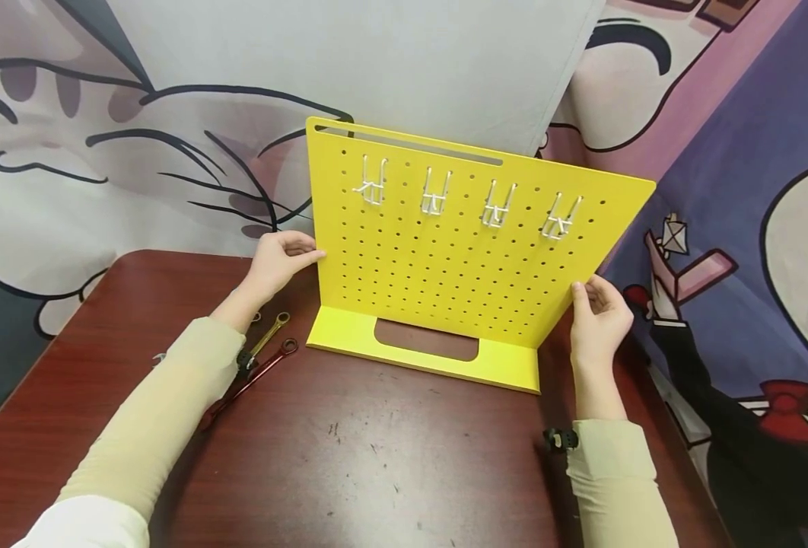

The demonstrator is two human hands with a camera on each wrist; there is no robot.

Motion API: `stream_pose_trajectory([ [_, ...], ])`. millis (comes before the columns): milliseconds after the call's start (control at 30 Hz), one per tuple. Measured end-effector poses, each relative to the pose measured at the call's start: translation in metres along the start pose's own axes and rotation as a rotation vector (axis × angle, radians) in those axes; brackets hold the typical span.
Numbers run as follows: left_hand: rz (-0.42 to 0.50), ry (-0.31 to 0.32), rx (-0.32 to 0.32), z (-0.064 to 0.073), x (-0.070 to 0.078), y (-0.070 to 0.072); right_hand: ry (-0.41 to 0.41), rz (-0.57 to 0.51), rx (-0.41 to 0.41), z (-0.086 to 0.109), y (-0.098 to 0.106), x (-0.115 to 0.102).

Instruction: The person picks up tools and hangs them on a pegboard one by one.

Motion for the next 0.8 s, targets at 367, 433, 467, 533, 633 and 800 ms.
stream_pose_trajectory([
  [367,-0.029,-0.029,0.058,0.014,-0.009,0.031,0.006,-0.014,-0.09,-0.002,-0.036,0.005],
  [433,-0.04,-0.026,0.059,0.017,-0.009,0.036,-0.007,-0.033,-0.103,-0.002,-0.041,0.007],
  [467,-0.045,-0.024,0.058,0.019,-0.008,0.038,-0.011,-0.04,-0.111,-0.003,-0.044,0.008],
  [533,-0.055,-0.02,0.056,0.021,-0.008,0.041,-0.021,-0.058,-0.124,-0.003,-0.049,0.01],
  [633,-0.074,-0.013,0.053,0.025,-0.008,0.046,-0.017,-0.068,-0.151,-0.004,-0.055,0.011],
  [800,-0.12,-0.023,0.052,0.029,-0.006,0.051,-0.025,-0.066,-0.187,-0.008,-0.061,0.015],
])
Point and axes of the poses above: each hand's wrist, its own z-axis away from the middle knuckle, its own y-axis out of the back of the hand, x = y × z, the point moved 4 cm from there along -z, towards the middle knuckle, and after that the axes turned 3 degrees about z, right-handed, at the moved point
